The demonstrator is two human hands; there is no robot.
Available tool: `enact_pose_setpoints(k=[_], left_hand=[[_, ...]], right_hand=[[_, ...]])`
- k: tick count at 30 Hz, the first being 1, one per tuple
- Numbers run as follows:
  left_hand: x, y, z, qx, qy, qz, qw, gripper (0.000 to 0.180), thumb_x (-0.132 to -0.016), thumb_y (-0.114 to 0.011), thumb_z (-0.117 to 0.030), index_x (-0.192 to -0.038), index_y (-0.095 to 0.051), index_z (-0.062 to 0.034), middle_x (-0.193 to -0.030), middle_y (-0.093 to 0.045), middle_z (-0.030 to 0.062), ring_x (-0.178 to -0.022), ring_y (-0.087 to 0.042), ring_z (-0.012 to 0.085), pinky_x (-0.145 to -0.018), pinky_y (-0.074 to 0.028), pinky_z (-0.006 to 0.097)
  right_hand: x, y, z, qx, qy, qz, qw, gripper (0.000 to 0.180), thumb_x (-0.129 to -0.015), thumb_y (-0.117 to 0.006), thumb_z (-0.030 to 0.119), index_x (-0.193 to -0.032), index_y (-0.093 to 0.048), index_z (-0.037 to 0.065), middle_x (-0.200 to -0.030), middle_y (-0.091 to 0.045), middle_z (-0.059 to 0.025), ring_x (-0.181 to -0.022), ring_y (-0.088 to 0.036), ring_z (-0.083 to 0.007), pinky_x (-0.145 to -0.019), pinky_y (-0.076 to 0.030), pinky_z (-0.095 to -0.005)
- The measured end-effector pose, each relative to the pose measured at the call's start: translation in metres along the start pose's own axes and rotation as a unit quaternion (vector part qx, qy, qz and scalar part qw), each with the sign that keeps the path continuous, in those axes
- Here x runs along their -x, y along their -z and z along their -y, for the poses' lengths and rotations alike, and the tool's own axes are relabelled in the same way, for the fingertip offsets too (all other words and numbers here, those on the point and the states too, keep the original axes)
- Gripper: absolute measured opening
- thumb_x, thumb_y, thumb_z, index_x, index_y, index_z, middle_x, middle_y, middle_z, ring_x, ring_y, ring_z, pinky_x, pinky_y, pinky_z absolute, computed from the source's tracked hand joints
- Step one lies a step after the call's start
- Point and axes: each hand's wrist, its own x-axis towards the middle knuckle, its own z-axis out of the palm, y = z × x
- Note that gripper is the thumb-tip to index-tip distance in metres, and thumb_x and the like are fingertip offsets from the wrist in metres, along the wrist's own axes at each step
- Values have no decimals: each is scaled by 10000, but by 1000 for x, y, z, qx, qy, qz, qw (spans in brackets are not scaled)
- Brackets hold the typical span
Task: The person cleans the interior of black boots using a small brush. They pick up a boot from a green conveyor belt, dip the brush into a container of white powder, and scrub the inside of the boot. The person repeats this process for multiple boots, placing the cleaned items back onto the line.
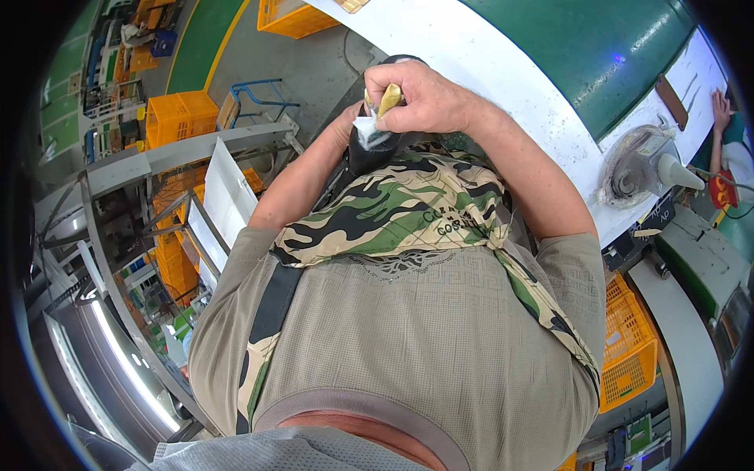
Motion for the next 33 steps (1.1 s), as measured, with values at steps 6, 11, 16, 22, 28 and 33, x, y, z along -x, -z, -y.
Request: enact_pose_setpoints(k=[6,11,16,22,28,33], left_hand=[[-11,-7,22,73,36,22,996,260,-894,-698,-205,-1069,-642,-21,-912,-683,105,-805,-694,180,-736,-598,278],[-7,-17,27,47,41,34,997,285,-923,-659,-237,-1083,-639,-1,-903,-689,112,-803,-699,182,-703,-597,272],[-10,-13,38,-7,53,5,999,351,-912,-669,-283,-1115,-640,2,-884,-688,116,-770,-693,186,-633,-577,268],[-4,-34,23,-23,72,-70,995,246,-907,-690,-270,-987,-647,-42,-737,-620,22,-601,-594,98,-500,-470,196],[4,-56,10,-10,55,-96,994,265,-914,-681,-284,-960,-646,-26,-705,-614,36,-550,-579,104,-471,-453,201],[7,-55,8,10,30,-110,993,291,-924,-667,-291,-970,-647,-5,-679,-606,44,-519,-567,111,-466,-445,201]], right_hand=[[-8,-4,-18,-77,4,-84,993,216,-748,-705,81,-785,-494,51,-803,-588,-31,-787,-542,-106,-694,-435,-276],[-3,-4,-20,-71,-5,-31,997,229,-738,-673,51,-762,-446,76,-837,-565,-58,-853,-553,-158,-752,-444,-310],[11,6,-28,-101,-11,-8,995,231,-698,-665,39,-743,-442,81,-820,-551,-56,-862,-561,-178,-754,-443,-320],[6,1,-33,-111,10,-53,992,217,-721,-689,72,-751,-474,80,-809,-579,-49,-855,-581,-159,-748,-456,-311],[9,10,-41,-86,-1,-55,995,208,-767,-714,75,-789,-508,67,-820,-585,-32,-842,-572,-136,-747,-450,-291],[1,-3,-40,-85,-28,-87,992,209,-786,-744,133,-820,-549,65,-804,-587,-9,-782,-546,-91,-678,-447,-253]])
